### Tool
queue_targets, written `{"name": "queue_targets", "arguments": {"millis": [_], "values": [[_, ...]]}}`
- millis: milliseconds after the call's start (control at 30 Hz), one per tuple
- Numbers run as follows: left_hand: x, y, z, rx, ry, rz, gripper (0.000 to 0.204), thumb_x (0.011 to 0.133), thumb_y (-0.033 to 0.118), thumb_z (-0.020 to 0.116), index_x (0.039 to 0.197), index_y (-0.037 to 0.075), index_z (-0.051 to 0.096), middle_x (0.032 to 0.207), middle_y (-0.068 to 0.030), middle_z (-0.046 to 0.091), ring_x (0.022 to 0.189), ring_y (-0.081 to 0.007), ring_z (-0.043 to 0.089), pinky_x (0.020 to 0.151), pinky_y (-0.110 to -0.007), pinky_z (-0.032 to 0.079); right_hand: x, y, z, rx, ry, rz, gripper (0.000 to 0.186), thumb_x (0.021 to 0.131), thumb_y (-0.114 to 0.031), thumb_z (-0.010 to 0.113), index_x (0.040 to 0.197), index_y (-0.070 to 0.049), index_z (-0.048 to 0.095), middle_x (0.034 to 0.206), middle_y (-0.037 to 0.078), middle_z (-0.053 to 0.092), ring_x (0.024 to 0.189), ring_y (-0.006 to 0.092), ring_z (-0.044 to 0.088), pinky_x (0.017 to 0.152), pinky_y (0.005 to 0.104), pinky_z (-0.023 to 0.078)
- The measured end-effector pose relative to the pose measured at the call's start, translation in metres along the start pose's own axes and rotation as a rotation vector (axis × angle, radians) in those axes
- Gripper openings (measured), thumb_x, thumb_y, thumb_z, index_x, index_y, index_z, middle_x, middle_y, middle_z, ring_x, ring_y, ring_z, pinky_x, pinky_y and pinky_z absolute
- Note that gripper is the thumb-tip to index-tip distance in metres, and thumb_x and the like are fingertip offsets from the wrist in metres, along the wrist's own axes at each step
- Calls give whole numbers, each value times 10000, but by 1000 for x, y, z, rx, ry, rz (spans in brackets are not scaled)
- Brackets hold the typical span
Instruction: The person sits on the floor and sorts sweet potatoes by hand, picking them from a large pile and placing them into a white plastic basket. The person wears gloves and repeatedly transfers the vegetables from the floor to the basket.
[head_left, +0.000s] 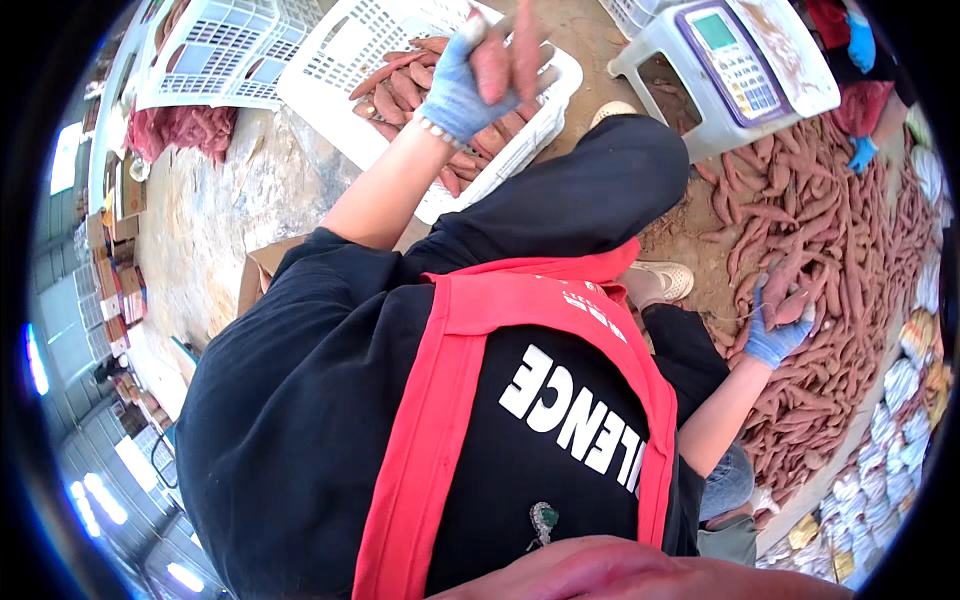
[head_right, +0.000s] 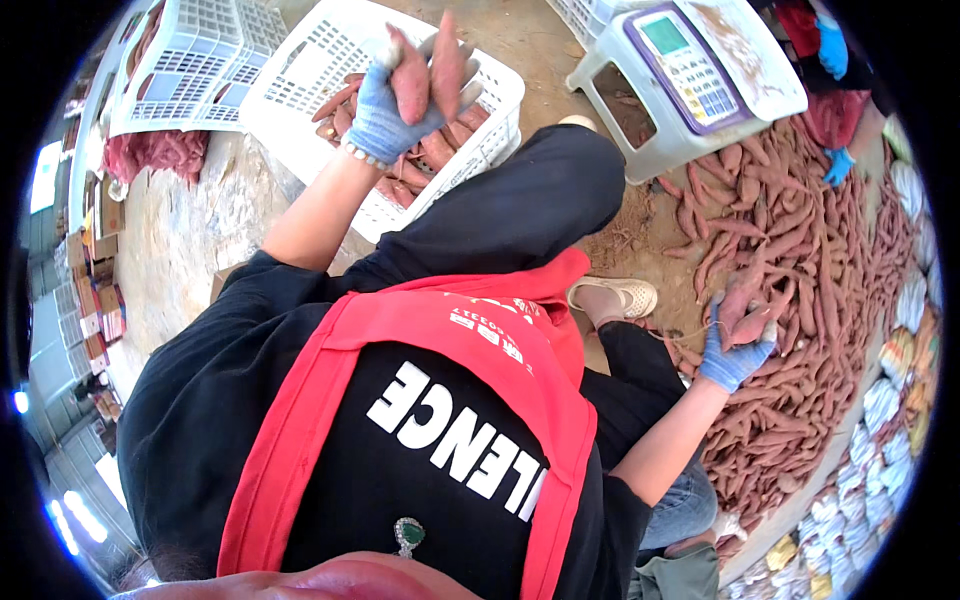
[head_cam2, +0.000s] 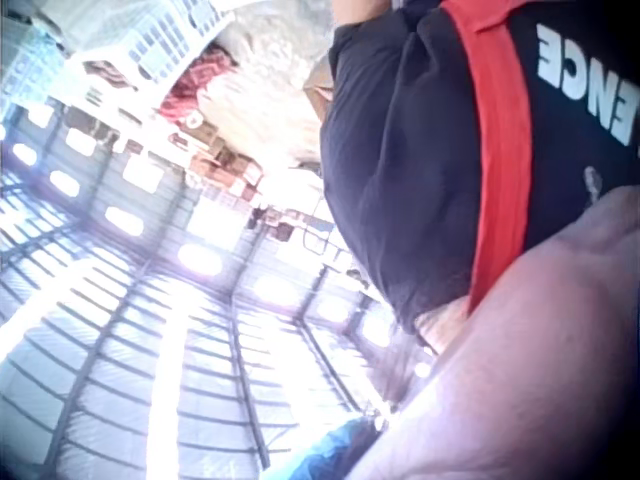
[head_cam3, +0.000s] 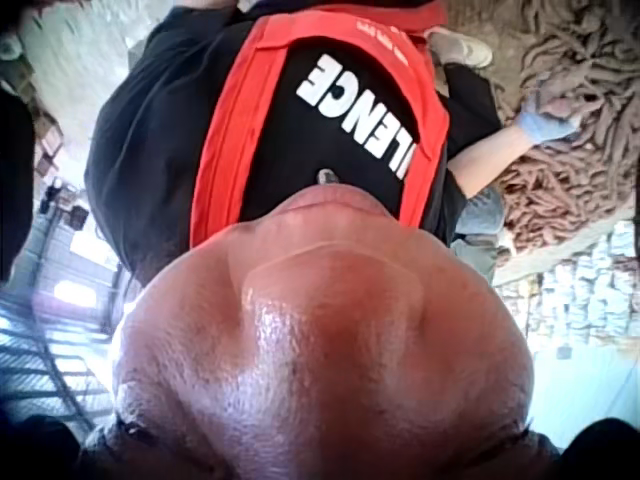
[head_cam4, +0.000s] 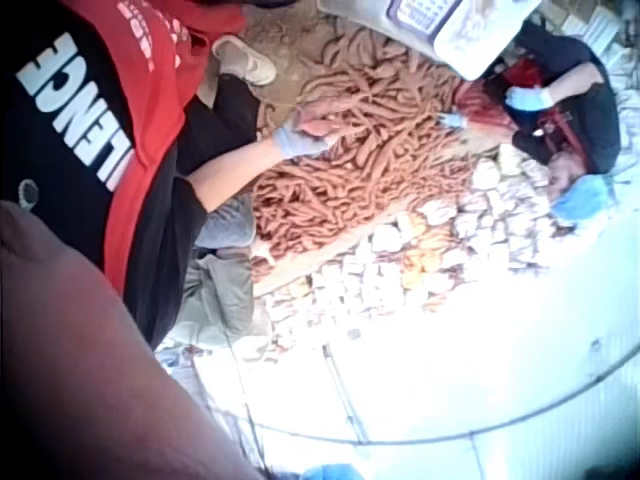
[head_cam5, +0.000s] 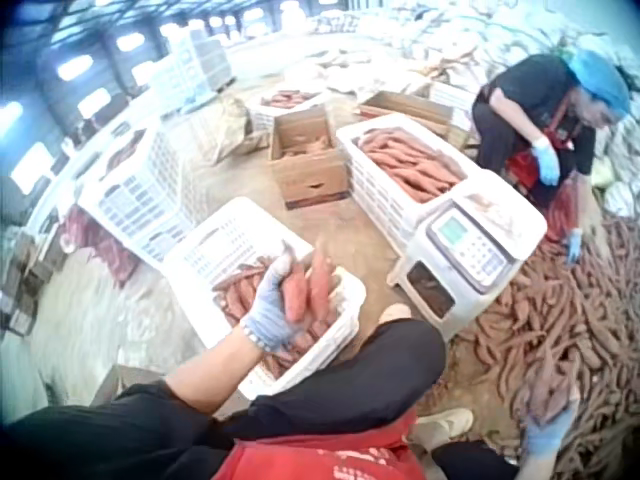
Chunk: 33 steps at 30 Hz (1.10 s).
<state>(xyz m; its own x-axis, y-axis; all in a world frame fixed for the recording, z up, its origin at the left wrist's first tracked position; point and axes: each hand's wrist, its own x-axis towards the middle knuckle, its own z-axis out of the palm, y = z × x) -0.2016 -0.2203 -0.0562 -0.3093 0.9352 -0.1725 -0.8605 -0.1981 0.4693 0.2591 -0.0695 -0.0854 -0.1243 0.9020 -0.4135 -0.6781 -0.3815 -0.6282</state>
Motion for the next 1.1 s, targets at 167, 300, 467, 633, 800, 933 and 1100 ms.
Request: {"name": "queue_targets", "arguments": {"millis": [167, 300, 467, 633, 800, 933, 1100], "values": [[-13, -12, -151, -250, 751, -78, 468, 755, 356, 537, 1134, 109, 417, 1065, -111, 497, 979, -296, 482, 916, -506, 361, 6, 30, 11, -66, 32, 123, 470, 758, -301, 529, 1185, -131, 427, 1186, 79, 455, 1081, 277, 422, 914, 466, 328], [-5, 9, -201, -246, 771, 34, 443, 788, 405, 479, 1123, 126, 401, 1035, -92, 508, 917, -295, 489, 859, -513, 384, 14, 43, 12, -159, -8, 177, 562, 756, -282, 532, 1269, -148, 348, 1265, 72, 390, 1128, 258, 390, 928, 445, 320], [50, 86, -230, 43, 1022, 216, 501, 809, 465, 454, 1140, 90, 432, 1122, -146, 489, 1093, -303, 401, 918, -500, 330, 9, 50, 20, -199, 19, 199, 555, 766, -295, 525, 1273, -152, 352, 1243, 74, 417, 1093, 262, 431, 896, 425, 358], [34, 71, -285, 138, 1081, 130, 452, 770, 367, 597, 1075, 59, 468, 1056, -120, 491, 951, -277, 465, 797, -490, 427, 1, 64, 34, -237, 113, 174, 486, 755, -325, 536, 1190, -141, 419, 1185, 66, 456, 1039, 261, 464, 839, 424, 398], [-1, 9, -282, 383, 1058, -249, 432, 713, 363, 677, 1002, 87, 514, 998, -84, 512, 856, -223, 492, 679, -416, 474, 2, 73, 35, -264, 120, 220, 466, 748, -333, 539, 1153, -123, 444, 1122, 73, 492, 1003, 264, 478, 827, 429, 404], [12, -4, -265, 204, 1172, -167, 338, 713, 306, 691, 908, 90, 519, 860, -65, 516, 729, -189, 504, 538, -310, 478, 2, 73, 38, -249, 74, 219, 465, 743, -325, 542, 1147, -116, 446, 1126, 79, 489, 995, 267, 480, 818, 425, 408], [46, 69, -289, 143, 645, 201, 394, 819, 371, 528, 979, 11, 508, 844, -129, 542, 835, -282, 542, 693, -385, 516, 4, 76, 32, -260, 87, 219, 511, 746, -324, 530, 1198, -119, 407, 1182, 77, 460, 1003, 267, 483, 815, 429, 409]]}}
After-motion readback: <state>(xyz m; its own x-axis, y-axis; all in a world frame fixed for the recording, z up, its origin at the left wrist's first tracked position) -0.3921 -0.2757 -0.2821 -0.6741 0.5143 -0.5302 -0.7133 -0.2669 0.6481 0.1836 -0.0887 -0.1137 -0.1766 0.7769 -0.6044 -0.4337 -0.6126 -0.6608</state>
